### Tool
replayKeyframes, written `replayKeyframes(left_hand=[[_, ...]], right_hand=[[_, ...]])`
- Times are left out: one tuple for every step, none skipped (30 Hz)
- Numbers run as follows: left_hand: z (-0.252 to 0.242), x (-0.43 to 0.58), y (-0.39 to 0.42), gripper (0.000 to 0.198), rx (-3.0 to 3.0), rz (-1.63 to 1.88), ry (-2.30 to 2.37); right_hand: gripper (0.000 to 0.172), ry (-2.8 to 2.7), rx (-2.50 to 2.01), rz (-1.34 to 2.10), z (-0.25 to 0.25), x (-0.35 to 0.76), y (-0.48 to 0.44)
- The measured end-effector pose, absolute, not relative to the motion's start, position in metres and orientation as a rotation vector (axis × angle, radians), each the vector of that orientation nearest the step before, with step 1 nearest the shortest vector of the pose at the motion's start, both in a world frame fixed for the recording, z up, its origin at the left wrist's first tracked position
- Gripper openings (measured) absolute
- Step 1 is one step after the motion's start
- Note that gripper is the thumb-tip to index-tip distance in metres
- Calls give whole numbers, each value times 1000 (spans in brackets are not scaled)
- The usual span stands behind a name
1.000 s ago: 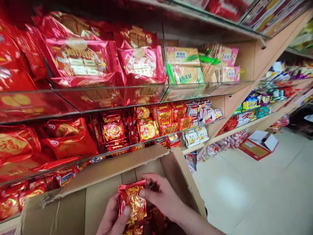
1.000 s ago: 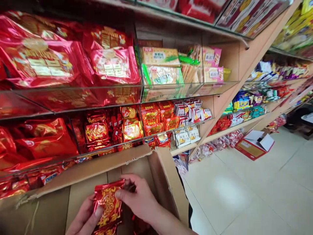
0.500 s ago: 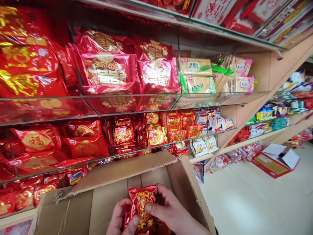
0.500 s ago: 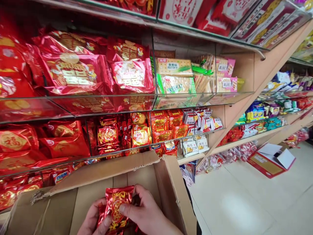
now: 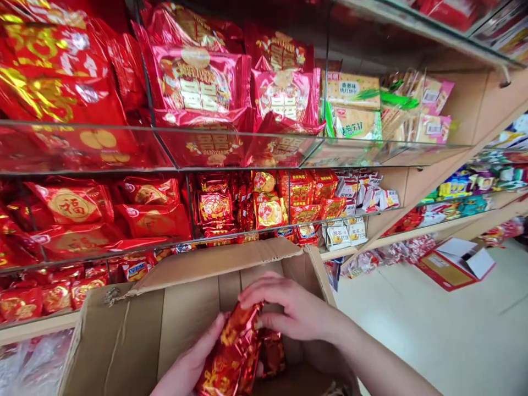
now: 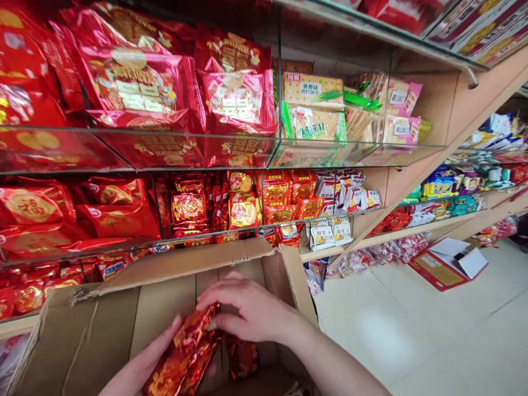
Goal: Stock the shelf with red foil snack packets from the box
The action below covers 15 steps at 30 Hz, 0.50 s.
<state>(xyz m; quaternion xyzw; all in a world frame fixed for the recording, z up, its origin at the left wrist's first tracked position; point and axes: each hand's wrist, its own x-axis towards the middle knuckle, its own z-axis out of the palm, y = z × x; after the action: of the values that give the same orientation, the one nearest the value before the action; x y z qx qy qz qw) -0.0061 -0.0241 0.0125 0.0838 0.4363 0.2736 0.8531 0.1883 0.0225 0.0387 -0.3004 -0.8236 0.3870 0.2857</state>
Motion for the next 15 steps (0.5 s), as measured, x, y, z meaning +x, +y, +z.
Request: replayKeyframes(left_hand=[[12,-7,-24,56,198,586,918],[10,-7,-24,57,226,630,920],[7,-8,-24,55,257,692,929],[3,-8,-25,50,294,755,948],[-1,-8,-25,45,338,800,973],[-5,-7,-25,40,401,824,999],[-8,-6,-25,37,483,844,1026],[-11,-4,-25,35,577,870,1053],[-13,-1,-24,35,671,898,1079],[-15,1,-23,36,752,928,1108],[-17,3,-23,38,810,963,1131],[-18,4,-22,39,847,998,1144],[-20,5,-21,40,871,1027,1138],[-22,4,-21,39,888,1046,1116],[-23,4,-20,38,903,1063,1086]], right_hand=[[22,-2133,-887,1034,34,186,24],[20,-2012,-985,1052,29,184,25],[21,-1863,-1067,1086,23,182,26],[23,-1719,-1121,1137,17,180,27],[24,-1594,-1140,1197,12,178,28],[24,-1497,-1135,1260,8,176,28],[24,-1421,-1125,1318,4,174,28],[25,-1360,-1113,1373,2,172,28],[26,-1308,-1104,1424,1,170,28],[27,-1265,-1096,1467,1,168,27],[27,-1239,-1090,1498,1,166,26],[27,-1240,-1086,1502,2,165,24],[26,-1279,-1091,1463,3,164,22],[24,-1358,-1103,1368,4,164,19],[22,-1476,-1105,1222,6,164,17]])
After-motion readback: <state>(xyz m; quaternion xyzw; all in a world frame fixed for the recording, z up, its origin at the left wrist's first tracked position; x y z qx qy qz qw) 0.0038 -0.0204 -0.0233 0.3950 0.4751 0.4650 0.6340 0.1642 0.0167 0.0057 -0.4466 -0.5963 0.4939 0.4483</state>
